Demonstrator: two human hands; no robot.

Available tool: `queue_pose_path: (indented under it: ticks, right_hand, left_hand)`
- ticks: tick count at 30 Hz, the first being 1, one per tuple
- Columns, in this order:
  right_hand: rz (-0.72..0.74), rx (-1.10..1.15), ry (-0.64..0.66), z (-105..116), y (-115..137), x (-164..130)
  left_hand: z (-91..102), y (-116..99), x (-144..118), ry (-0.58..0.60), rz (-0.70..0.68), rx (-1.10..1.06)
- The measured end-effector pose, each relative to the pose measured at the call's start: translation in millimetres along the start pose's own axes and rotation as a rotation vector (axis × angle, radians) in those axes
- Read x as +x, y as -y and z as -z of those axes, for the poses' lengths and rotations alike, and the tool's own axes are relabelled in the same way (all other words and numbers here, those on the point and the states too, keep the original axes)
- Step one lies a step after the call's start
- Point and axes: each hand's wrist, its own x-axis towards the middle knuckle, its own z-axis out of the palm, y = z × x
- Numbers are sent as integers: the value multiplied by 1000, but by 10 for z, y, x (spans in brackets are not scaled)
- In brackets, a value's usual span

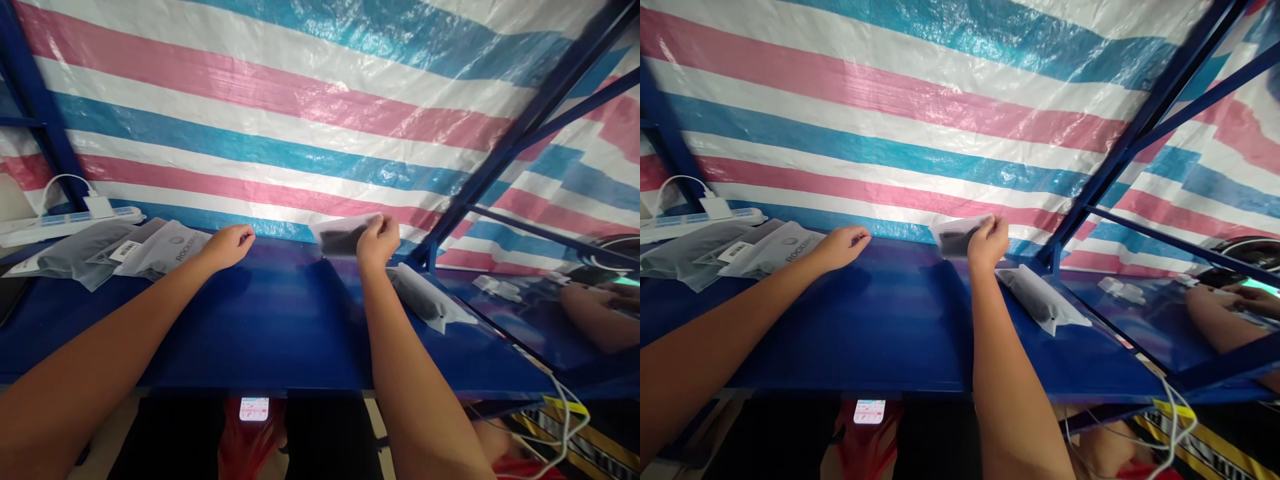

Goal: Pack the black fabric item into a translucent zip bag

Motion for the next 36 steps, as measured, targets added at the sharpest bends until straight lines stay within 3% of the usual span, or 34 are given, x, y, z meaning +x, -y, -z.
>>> queue_pose_path:
  ticks: [4,10,14,18,23,27,29,33,34,36]
  right_hand:
    - [134,-135,-62,149,75,-9]
    - [340,-256,121,179,367,-178]
    - [233,-393,482,158,541,-296]
    - [146,-482,891,111,518,-349]
    - [112,-392,1083,86,479,-310]
    - [40,-489,1082,95,508,-309]
    - [-43,-554,1127,107,492,-315]
    - [-200,-654,1157,162,368,-286]
    - [-217,-667,1149,179,328,-267]
    - [-221,-675,1112,205,265,-212]
  left_hand:
    - [-20,12,-6,-2,-1,-3]
    - [-41,-1,-18,8,3,7]
    - [-20,-42,-34,33,14,16]
    - [-18,-35,-34,53,38,35]
    - [-38,-19,-29,44,27,38]
    - [36,-61,-10,41,15,98]
    - [135,-37,2,-17,28,208]
    - [384,241,-7,-196,276,485]
    - [429,344,-15,-181,411,531]
    - [469,538,-29,-39,604,524]
